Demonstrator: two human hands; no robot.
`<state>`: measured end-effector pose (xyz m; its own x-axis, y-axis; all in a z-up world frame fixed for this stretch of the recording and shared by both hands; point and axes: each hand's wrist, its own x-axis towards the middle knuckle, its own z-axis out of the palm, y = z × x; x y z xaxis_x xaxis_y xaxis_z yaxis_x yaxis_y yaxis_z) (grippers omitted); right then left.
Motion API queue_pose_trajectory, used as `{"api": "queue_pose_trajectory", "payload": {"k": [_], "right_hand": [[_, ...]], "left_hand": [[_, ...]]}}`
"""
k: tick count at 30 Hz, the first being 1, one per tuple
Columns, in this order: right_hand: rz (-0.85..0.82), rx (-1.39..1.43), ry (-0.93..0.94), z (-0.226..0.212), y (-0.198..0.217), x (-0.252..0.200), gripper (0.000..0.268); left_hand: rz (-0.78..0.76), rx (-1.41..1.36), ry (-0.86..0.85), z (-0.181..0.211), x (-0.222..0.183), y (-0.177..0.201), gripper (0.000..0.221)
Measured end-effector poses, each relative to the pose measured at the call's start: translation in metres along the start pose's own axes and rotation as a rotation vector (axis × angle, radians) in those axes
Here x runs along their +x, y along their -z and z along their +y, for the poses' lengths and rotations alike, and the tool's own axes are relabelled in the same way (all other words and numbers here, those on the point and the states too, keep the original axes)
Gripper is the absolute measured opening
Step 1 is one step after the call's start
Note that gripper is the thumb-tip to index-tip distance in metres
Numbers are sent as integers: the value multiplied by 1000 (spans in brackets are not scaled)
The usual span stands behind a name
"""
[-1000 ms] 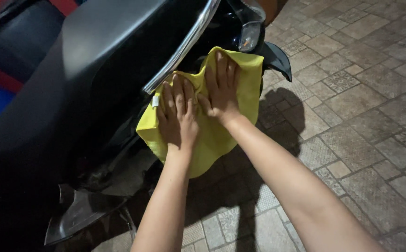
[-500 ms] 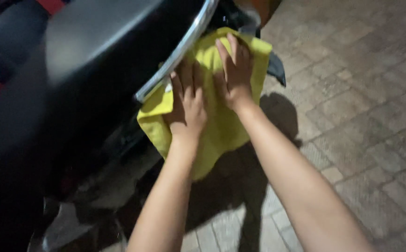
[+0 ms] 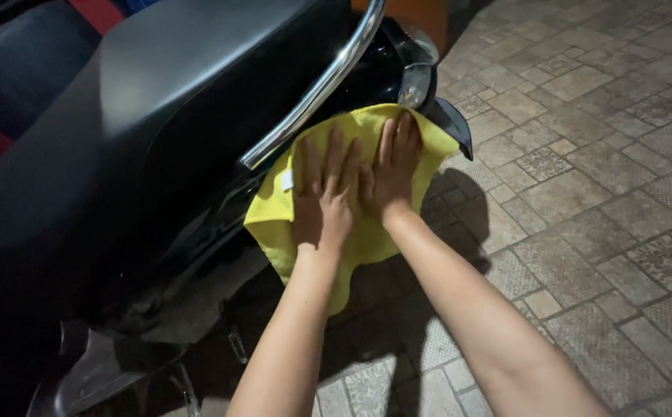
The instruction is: The person wipes the rear side of a black motorcycle using a yellow cloth. They rub the cloth against the bodywork and chrome accents with both hands, then fold the cloth and continue wiping the lower section of the vehicle.
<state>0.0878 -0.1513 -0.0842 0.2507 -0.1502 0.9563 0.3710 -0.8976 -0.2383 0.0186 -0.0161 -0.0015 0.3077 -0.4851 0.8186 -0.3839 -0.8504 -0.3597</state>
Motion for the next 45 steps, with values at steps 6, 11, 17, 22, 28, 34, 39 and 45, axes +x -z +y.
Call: {"api": "queue_pose_trajectory", "payload": {"k": [6, 11, 17, 22, 28, 34, 39, 45], "right_hand": [[-251, -110, 46, -15, -7, -7, 109], [-232, 62, 30, -30, 1, -5, 81], [-251, 107, 6, -22, 8, 15, 79], [-212, 108, -27, -20, 18, 47, 64], [-302, 159, -73, -3, 25, 67, 56], [-346, 268, -184, 1, 41, 80, 49], [-245, 44, -260, 19, 10, 56, 63], [-120, 92, -156, 23, 6, 11, 61]], "left_hand": [[78, 57, -49, -24, -38, -27, 51], [-44, -107, -109, -39, -10, 58, 61], [-235, 81, 57, -36, -25, 23, 66], [-89, 18, -28, -26, -17, -6, 24], [-268, 50, 30, -39, -37, -89, 27], [-142, 41, -47, 5, 40, -11, 30], [-71, 172, -125, 29, 60, 17, 39], [-475, 523, -441, 35, 40, 14, 60]]}}
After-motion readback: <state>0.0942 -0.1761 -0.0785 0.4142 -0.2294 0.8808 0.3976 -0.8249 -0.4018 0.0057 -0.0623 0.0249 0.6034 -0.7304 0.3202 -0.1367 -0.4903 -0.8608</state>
